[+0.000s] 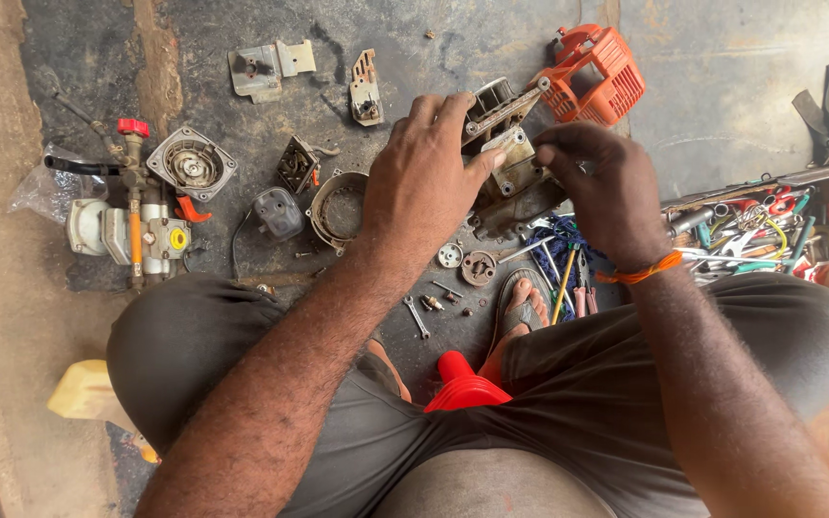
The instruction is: The person sits on the floor and assembles a small engine. They wipe a metal plate with a cloth, place it onto the engine block, and then use a wrench to tighten bolts securing the plate.
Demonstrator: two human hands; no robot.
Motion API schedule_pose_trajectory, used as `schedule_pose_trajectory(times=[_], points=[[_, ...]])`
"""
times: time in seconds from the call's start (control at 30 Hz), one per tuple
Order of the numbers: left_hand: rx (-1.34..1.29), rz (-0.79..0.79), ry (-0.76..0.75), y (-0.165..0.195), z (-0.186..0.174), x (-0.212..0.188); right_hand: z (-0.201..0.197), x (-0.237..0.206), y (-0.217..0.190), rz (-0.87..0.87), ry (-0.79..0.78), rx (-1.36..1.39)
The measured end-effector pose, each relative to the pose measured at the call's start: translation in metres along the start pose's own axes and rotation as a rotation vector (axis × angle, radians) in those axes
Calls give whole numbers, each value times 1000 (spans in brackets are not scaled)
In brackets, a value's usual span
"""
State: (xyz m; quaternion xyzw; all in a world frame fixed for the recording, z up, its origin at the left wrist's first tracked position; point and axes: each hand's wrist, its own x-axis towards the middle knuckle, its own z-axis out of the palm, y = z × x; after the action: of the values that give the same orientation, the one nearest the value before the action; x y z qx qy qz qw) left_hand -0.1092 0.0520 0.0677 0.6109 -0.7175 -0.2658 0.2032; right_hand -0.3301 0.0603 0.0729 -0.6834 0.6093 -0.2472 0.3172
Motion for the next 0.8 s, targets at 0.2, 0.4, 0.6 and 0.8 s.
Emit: schedule_pose_trajectory(times=[0.2,0.4,0.6,0.8], points=[[-16,-5,-10,-1,10,7,-1,4,-3,0,18,-32],[73,-26,-37,0,12,10,-1,4,-5,-8,50,-84],[74,-9,-20,-3,17,18,1,6,-9,-84,31,-148],[98,6,0,-5,20,21,2,6,-9,-185,86,-200]])
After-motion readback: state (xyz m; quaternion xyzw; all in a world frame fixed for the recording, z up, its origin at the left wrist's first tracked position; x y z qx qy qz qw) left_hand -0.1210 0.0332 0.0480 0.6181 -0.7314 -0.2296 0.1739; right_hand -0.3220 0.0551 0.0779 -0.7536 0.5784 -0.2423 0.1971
